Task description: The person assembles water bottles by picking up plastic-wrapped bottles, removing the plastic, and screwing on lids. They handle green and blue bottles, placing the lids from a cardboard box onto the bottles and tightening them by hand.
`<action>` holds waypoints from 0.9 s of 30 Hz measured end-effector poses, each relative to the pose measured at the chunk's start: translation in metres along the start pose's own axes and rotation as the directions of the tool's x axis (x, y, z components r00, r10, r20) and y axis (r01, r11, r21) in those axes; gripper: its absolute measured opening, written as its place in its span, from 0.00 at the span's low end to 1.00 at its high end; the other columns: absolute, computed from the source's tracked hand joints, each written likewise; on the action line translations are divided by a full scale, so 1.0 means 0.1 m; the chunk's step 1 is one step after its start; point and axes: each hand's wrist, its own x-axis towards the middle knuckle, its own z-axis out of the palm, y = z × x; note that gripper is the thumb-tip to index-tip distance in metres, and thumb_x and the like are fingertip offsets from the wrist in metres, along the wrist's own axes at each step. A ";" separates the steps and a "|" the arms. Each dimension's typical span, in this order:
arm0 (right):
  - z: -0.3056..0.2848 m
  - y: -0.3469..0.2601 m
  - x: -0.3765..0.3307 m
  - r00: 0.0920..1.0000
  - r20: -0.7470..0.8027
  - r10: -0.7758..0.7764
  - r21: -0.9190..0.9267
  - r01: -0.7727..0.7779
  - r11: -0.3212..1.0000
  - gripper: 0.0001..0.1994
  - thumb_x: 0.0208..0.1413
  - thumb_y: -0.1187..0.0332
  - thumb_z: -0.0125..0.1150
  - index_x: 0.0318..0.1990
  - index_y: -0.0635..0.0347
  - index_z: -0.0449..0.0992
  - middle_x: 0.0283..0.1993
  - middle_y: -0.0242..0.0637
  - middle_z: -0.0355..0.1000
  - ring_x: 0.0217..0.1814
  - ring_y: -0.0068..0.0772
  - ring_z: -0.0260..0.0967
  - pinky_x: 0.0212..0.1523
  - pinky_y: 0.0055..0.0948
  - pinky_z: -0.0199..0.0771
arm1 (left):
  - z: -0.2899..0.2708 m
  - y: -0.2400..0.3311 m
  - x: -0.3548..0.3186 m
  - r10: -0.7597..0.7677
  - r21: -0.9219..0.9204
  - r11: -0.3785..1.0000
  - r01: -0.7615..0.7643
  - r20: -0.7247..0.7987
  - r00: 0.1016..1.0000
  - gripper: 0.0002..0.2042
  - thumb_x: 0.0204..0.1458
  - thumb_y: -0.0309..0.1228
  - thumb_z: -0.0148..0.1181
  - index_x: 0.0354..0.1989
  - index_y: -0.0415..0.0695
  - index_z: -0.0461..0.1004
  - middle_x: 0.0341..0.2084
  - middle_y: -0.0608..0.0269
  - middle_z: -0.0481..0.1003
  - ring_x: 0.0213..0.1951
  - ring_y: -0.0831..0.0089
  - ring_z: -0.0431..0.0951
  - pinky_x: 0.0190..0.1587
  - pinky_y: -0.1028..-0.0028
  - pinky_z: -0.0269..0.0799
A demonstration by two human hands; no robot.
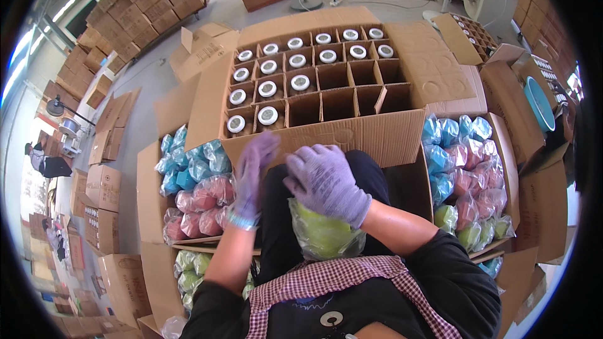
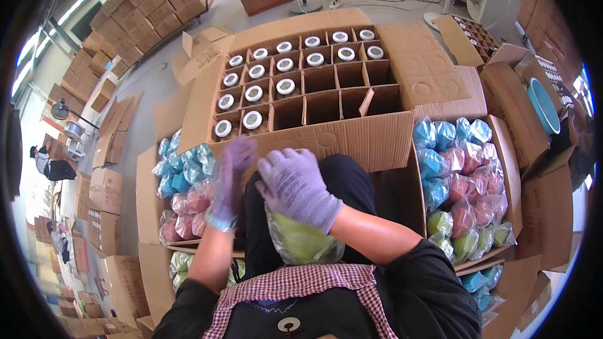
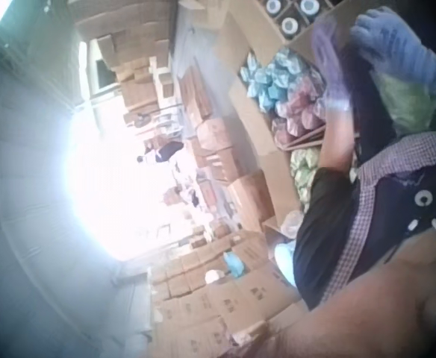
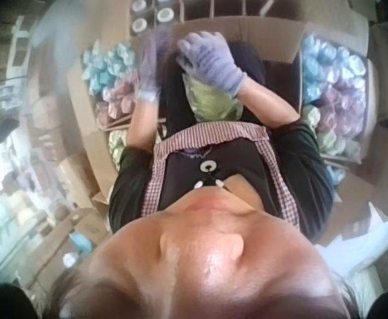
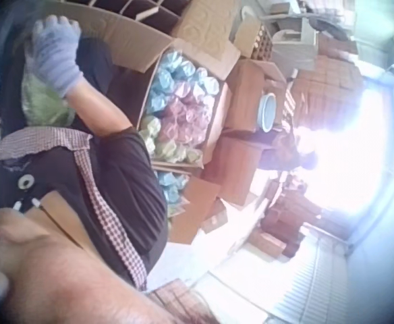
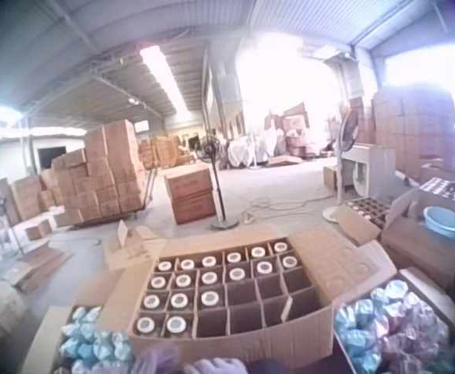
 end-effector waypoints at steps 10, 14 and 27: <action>0.30 1.29 -0.04 0.998 0.036 0.048 0.667 -0.060 0.743 0.17 0.65 0.68 0.53 0.58 0.67 0.72 0.53 0.48 0.75 0.58 0.53 0.72 0.63 0.42 0.69 | 0.59 0.21 -0.12 0.366 0.470 0.403 -0.785 0.704 0.609 0.48 0.51 0.70 0.56 0.69 0.41 0.63 0.69 0.43 0.57 0.72 0.50 0.56 0.73 0.41 0.42; 0.09 0.91 -0.06 0.955 -0.153 0.255 0.673 -0.088 0.734 0.25 0.69 0.55 0.48 0.58 0.70 0.74 0.60 0.57 0.71 0.65 0.57 0.68 0.67 0.45 0.65 | 0.36 0.17 0.02 0.229 0.289 0.920 -0.265 0.151 0.962 0.44 0.58 0.65 0.51 0.73 0.43 0.55 0.68 0.49 0.62 0.66 0.57 0.66 0.72 0.52 0.52; 0.44 1.38 -0.32 0.900 0.406 0.161 0.714 -0.421 0.560 0.43 0.68 0.35 0.34 0.64 0.75 0.67 0.67 0.64 0.64 0.71 0.66 0.60 0.71 0.48 0.60 | 0.55 -0.02 -0.43 0.016 0.419 0.907 -0.038 0.055 0.998 0.40 0.66 0.52 0.51 0.73 0.30 0.47 0.69 0.48 0.60 0.66 0.62 0.67 0.69 0.62 0.63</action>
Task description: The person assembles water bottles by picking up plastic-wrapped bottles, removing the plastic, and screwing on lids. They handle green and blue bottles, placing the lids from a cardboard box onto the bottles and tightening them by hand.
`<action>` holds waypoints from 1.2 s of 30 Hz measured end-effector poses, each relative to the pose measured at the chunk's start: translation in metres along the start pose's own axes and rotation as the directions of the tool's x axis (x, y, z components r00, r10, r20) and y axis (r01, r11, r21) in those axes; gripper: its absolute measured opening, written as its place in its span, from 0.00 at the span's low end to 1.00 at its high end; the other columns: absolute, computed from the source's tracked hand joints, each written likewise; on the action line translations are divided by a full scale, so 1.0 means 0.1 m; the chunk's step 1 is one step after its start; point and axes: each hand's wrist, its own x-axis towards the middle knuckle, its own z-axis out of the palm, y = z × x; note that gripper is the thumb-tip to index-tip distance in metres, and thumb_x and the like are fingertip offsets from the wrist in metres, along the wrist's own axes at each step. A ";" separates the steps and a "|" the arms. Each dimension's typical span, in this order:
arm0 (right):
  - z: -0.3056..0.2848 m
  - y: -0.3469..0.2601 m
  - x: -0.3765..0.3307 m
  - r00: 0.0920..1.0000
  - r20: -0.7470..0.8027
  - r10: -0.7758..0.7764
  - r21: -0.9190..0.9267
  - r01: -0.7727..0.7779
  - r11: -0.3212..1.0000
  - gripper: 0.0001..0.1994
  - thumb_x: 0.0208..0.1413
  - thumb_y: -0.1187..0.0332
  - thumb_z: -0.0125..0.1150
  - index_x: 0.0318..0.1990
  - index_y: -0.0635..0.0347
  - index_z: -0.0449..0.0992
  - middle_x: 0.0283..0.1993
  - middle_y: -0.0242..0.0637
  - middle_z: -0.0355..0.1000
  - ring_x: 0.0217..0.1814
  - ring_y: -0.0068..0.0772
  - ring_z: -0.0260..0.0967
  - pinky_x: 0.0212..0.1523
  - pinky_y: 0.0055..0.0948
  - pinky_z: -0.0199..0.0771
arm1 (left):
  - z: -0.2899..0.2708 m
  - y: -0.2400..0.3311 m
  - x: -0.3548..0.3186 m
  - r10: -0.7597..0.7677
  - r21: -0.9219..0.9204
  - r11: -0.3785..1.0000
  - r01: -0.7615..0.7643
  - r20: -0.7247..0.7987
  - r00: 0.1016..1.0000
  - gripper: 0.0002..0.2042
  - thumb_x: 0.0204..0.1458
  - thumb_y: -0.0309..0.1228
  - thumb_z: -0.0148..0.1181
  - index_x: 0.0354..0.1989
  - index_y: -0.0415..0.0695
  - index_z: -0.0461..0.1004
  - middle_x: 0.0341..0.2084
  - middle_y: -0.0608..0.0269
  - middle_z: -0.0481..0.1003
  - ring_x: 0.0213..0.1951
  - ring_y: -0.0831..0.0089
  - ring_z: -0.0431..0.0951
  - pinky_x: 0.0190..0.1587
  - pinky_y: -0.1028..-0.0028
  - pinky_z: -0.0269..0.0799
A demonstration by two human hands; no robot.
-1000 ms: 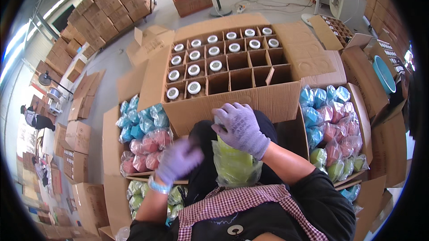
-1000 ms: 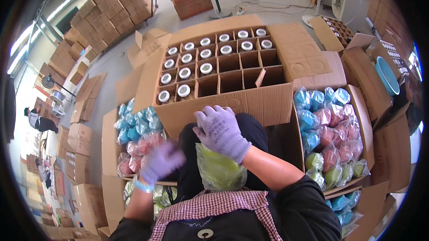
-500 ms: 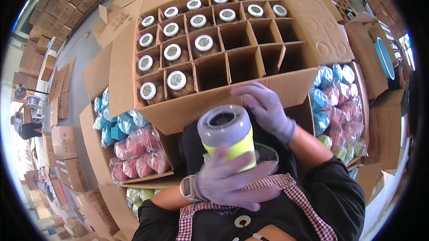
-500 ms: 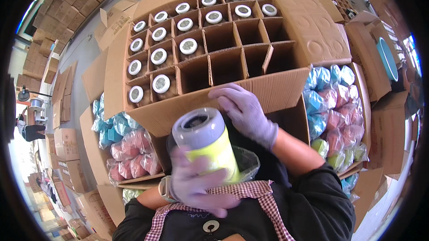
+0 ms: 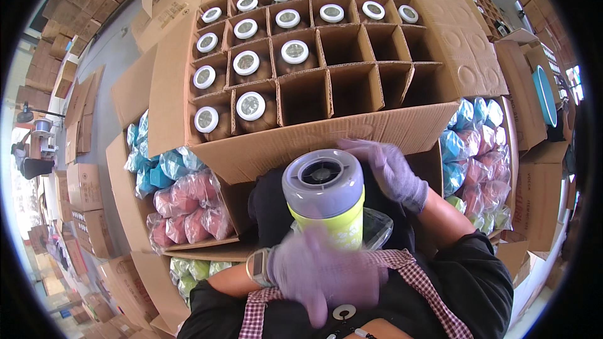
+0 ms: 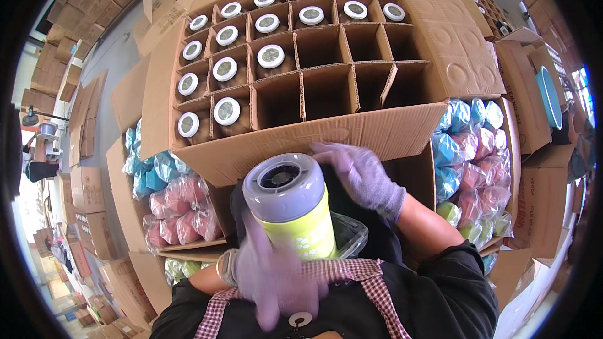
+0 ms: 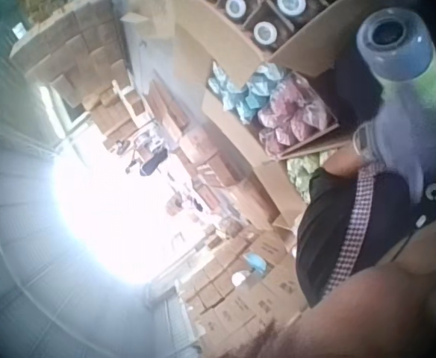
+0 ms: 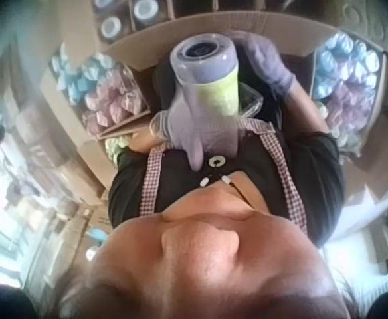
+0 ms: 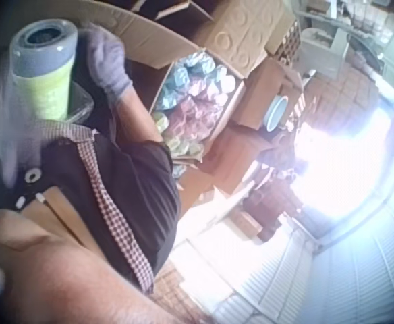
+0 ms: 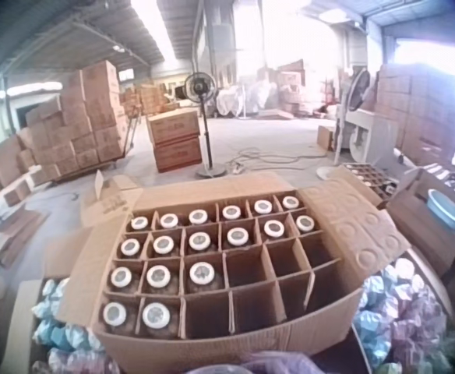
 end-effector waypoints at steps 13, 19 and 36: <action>0.27 -0.37 -0.15 0.947 -0.173 -0.271 -0.122 0.252 0.960 0.46 0.66 0.34 0.37 0.71 0.75 0.56 0.73 0.63 0.56 0.75 0.58 0.58 0.74 0.44 0.55 | -0.26 -0.35 0.35 0.349 0.126 0.923 -0.365 0.129 0.928 0.59 0.51 0.80 0.33 0.75 0.34 0.46 0.72 0.42 0.55 0.75 0.36 0.44 0.73 0.37 0.29; 0.11 -0.44 -0.08 0.814 -0.119 -0.569 -0.398 0.486 0.778 0.48 0.65 0.31 0.33 0.68 0.75 0.62 0.72 0.66 0.57 0.75 0.64 0.56 0.74 0.49 0.54 | -0.24 -0.18 0.60 -0.149 -0.579 0.810 0.098 -0.041 0.988 0.40 0.69 0.56 0.35 0.75 0.33 0.41 0.69 0.46 0.59 0.68 0.60 0.65 0.71 0.58 0.61; 0.08 -1.08 1.11 0.819 -0.138 -0.557 -0.371 0.479 0.796 0.28 0.49 0.70 0.71 0.60 0.55 0.71 0.63 0.49 0.65 0.55 0.48 0.75 0.54 0.40 0.79 | -0.52 -0.13 1.31 0.029 -0.658 0.708 -0.255 -0.335 0.942 0.35 0.51 0.34 0.76 0.65 0.38 0.64 0.55 0.57 0.75 0.55 0.67 0.76 0.60 0.69 0.73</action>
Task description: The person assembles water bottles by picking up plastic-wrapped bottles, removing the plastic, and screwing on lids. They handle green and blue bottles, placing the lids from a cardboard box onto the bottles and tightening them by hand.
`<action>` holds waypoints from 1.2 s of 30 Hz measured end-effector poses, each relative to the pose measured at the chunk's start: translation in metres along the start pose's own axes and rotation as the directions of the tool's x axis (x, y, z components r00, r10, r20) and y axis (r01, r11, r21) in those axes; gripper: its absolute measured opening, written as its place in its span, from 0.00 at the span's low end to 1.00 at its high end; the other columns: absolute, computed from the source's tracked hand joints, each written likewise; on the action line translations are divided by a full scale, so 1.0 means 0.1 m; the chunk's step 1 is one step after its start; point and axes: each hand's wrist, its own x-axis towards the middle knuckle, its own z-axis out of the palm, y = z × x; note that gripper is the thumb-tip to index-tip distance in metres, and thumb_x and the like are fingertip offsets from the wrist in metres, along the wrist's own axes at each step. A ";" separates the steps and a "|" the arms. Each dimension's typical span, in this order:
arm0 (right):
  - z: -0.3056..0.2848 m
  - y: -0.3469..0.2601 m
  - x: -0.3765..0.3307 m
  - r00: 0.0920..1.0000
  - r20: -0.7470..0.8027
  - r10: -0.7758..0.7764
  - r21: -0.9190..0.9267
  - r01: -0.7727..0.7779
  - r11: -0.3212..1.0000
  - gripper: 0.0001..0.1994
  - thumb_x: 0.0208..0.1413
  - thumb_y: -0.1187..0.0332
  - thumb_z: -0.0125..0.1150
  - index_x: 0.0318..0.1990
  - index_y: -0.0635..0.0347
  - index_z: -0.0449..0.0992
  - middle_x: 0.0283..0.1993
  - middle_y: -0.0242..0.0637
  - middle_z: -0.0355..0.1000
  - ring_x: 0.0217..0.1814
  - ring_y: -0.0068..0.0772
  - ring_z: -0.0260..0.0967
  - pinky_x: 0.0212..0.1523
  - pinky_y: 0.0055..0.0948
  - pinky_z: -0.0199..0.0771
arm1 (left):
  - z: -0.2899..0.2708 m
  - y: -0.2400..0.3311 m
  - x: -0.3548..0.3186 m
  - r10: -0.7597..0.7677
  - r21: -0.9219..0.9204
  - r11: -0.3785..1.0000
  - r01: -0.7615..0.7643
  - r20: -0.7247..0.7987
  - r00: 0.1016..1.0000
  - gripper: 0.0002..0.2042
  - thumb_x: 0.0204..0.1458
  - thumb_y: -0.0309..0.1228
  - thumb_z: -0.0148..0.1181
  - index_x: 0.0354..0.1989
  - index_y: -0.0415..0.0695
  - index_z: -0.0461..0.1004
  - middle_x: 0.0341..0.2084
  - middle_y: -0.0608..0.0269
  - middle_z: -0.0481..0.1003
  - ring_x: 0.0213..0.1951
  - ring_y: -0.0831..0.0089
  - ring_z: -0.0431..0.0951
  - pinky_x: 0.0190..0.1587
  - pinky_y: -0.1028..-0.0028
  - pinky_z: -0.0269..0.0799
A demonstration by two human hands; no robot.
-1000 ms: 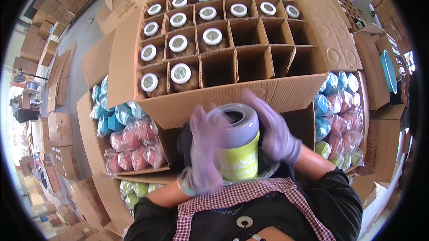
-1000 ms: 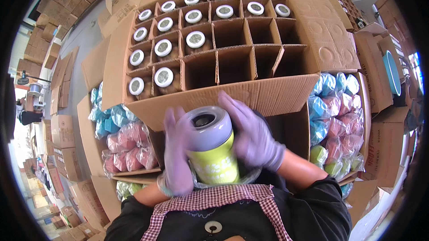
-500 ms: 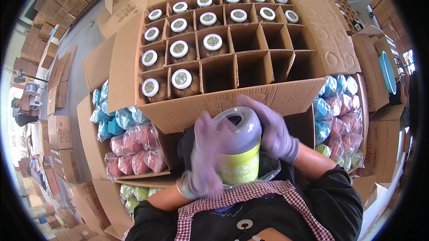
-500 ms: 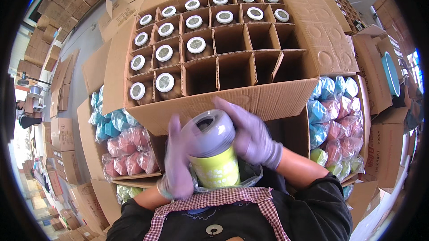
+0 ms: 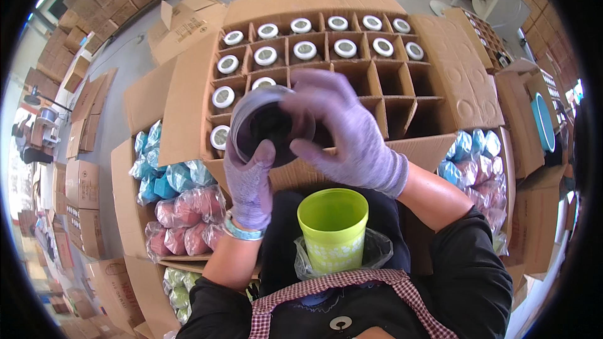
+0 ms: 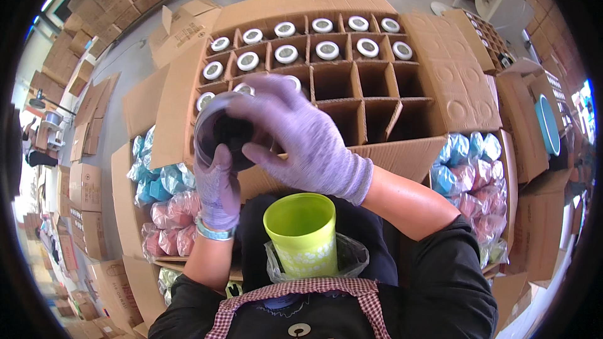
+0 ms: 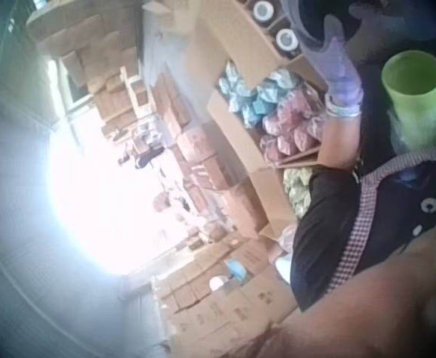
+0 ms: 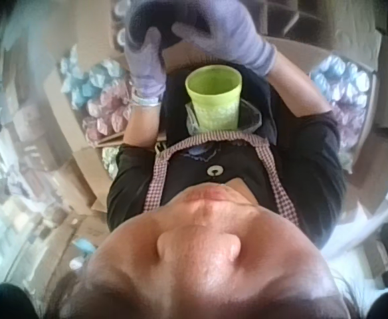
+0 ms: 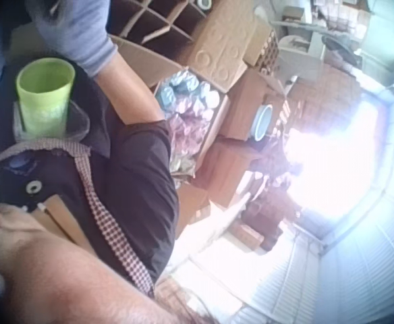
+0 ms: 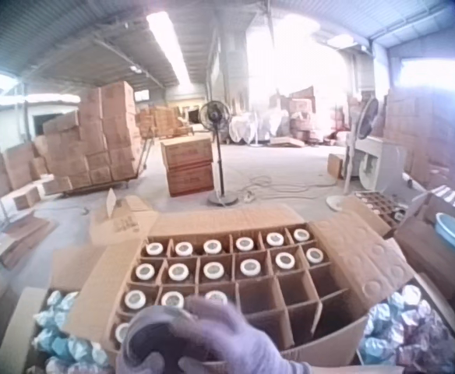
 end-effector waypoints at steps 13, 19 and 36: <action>0.36 0.24 0.28 0.974 0.222 -0.033 -0.470 0.137 0.872 0.18 0.53 0.58 0.71 0.43 0.64 0.78 0.62 0.46 0.66 0.51 0.48 0.76 0.46 0.39 0.80 | -0.06 -0.14 -0.16 0.086 0.131 0.990 -0.054 -0.254 0.963 0.26 0.53 0.19 0.67 0.61 0.39 0.66 0.53 0.61 0.73 0.51 0.75 0.75 0.54 0.73 0.75; 0.04 1.10 0.63 0.976 0.058 0.211 -0.368 -0.175 0.913 0.17 0.53 0.55 0.70 0.39 0.61 0.81 0.50 0.47 0.75 0.47 0.46 0.79 0.49 0.40 0.79 | -0.64 -0.23 -0.31 0.107 -0.030 0.993 -0.118 -0.251 0.962 0.22 0.65 0.31 0.52 0.67 0.41 0.63 0.56 0.56 0.72 0.58 0.66 0.74 0.63 0.65 0.69; -0.96 -0.75 0.50 0.962 -0.126 -0.244 -0.484 0.155 0.861 0.24 0.44 0.72 0.66 0.54 0.62 0.79 0.45 0.41 0.78 0.46 0.38 0.77 0.50 0.32 0.76 | -0.32 -0.32 0.08 0.063 -0.590 0.803 0.089 0.231 0.971 0.33 0.64 0.52 0.51 0.75 0.56 0.52 0.75 0.59 0.50 0.71 0.48 0.58 0.68 0.30 0.54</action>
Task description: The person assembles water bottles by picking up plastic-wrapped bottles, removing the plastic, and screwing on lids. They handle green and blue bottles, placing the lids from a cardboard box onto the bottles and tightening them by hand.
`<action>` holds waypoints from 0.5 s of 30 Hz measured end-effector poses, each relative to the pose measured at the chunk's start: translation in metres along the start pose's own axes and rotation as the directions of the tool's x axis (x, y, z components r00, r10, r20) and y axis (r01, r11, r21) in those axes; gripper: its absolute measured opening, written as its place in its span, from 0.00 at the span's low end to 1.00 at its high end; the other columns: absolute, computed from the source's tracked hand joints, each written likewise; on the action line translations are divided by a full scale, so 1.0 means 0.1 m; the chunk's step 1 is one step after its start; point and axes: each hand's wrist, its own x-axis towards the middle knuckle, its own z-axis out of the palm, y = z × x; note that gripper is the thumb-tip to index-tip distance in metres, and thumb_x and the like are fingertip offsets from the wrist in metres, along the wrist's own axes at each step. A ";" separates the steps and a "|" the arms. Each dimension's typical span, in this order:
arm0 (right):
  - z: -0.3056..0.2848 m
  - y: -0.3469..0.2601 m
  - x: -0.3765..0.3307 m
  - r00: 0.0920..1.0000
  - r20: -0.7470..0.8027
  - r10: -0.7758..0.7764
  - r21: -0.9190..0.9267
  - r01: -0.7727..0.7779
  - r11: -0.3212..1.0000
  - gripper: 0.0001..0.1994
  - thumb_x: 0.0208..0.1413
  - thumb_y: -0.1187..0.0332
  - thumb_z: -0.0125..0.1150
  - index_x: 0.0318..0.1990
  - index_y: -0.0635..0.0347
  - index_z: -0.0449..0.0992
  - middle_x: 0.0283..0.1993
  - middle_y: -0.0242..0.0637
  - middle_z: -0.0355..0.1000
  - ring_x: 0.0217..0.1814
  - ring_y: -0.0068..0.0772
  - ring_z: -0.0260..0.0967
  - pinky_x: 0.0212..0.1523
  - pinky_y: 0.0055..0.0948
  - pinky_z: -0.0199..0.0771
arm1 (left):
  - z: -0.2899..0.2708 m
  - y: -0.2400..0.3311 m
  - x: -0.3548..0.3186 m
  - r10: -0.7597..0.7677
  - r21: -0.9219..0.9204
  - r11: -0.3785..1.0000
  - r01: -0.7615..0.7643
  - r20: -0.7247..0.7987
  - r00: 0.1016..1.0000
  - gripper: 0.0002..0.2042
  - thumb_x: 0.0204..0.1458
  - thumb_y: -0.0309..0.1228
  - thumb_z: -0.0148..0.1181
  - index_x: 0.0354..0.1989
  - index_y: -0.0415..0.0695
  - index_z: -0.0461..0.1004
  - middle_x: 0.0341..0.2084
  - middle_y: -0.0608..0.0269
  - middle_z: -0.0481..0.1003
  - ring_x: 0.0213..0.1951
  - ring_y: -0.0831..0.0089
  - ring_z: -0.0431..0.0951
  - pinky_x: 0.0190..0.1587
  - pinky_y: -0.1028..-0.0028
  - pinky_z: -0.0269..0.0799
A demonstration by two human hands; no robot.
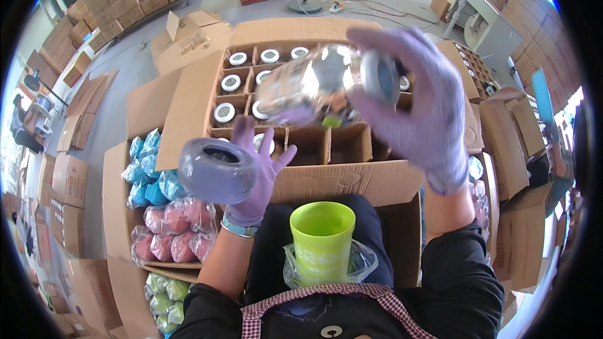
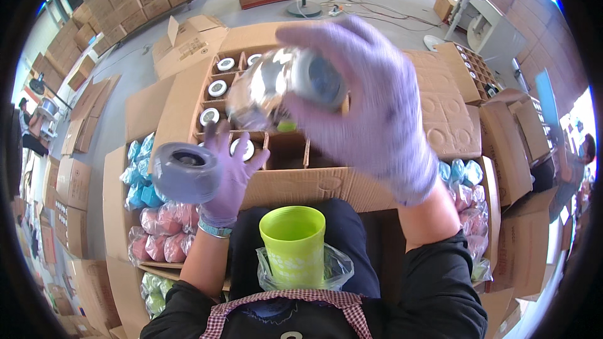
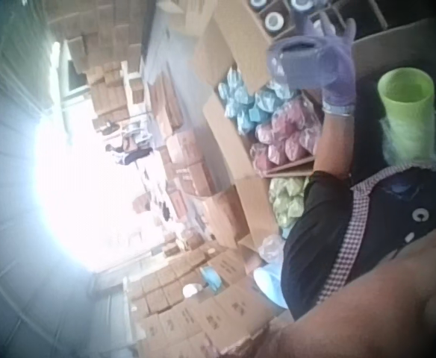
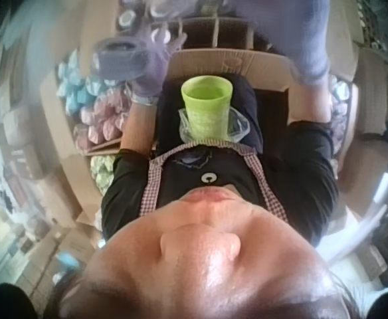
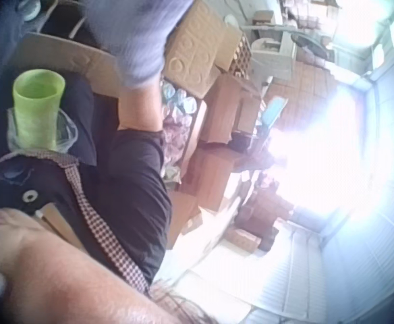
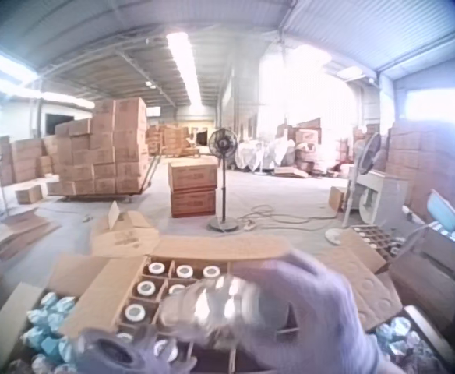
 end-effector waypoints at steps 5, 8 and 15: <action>0.27 -0.10 -0.87 0.999 0.022 0.046 0.079 -0.047 0.996 0.42 0.50 0.57 0.72 0.70 0.64 0.60 0.68 0.57 0.56 0.70 0.58 0.56 0.67 0.48 0.60 | 0.09 0.25 0.05 0.045 0.278 0.958 -0.066 0.081 0.996 0.28 0.69 0.44 0.47 0.72 0.42 0.57 0.70 0.53 0.61 0.70 0.57 0.63 0.67 0.48 0.68; 0.43 -0.17 -1.35 0.978 0.202 0.051 0.393 -0.129 0.910 0.59 0.52 0.33 0.65 0.76 0.67 0.43 0.79 0.65 0.31 0.83 0.62 0.32 0.77 0.54 0.40 | -0.35 0.56 0.19 -0.032 0.530 0.848 0.018 0.017 0.999 0.23 0.66 0.34 0.53 0.68 0.39 0.62 0.69 0.54 0.61 0.61 0.59 0.72 0.60 0.59 0.77; 0.26 -0.43 -2.04 0.772 0.566 0.289 0.475 -0.592 0.651 0.58 0.50 0.25 0.56 0.72 0.71 0.54 0.67 0.57 0.52 0.70 0.53 0.54 0.71 0.47 0.55 | 0.50 0.59 0.31 -0.523 0.797 0.602 0.054 0.342 0.780 0.18 0.67 0.38 0.49 0.48 0.38 0.81 0.64 0.50 0.67 0.61 0.57 0.74 0.63 0.60 0.70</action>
